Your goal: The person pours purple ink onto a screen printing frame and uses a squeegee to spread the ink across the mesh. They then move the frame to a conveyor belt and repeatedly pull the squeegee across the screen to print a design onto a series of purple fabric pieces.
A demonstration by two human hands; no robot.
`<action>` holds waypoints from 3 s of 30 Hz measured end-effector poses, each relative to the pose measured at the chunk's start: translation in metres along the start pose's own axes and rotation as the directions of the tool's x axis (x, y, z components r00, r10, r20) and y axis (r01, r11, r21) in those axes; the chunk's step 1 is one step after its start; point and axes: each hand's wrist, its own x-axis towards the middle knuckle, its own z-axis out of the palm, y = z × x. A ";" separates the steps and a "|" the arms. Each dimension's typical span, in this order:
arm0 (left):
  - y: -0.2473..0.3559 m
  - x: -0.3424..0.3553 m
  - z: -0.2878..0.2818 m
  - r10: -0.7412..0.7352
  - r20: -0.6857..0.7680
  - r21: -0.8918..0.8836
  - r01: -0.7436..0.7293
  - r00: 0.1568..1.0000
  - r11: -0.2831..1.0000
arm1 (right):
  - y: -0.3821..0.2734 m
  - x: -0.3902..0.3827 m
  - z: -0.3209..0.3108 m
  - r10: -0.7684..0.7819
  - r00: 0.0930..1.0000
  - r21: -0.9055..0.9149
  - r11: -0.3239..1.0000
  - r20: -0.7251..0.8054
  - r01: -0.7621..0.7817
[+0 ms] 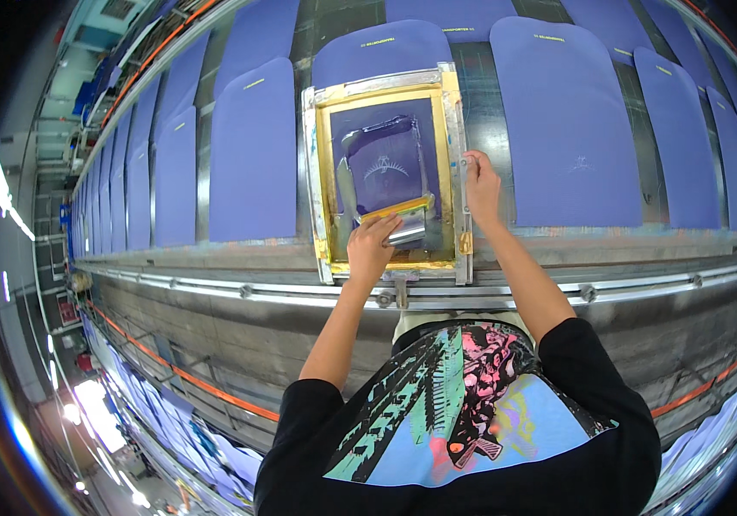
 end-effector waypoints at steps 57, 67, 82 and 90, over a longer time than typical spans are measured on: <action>-0.061 -0.013 -0.067 0.131 0.013 -0.080 -0.129 0.991 0.988 | -0.095 -0.016 0.051 -0.008 1.000 -0.056 0.998 -0.002 0.008; -0.309 -0.039 -0.209 -0.024 0.145 -0.007 0.025 0.989 1.000 | -0.111 -0.122 0.330 0.033 0.999 -0.010 0.999 -0.002 -0.033; -0.414 -0.087 -0.222 0.159 0.114 0.095 -0.170 0.981 0.981 | -0.110 -0.135 0.395 0.049 0.998 -0.090 0.995 -0.039 -0.052; -0.464 0.132 -0.231 -0.149 0.252 -0.010 0.156 0.956 0.988 | -0.122 -0.135 0.394 0.071 0.997 -0.095 0.993 0.010 -0.070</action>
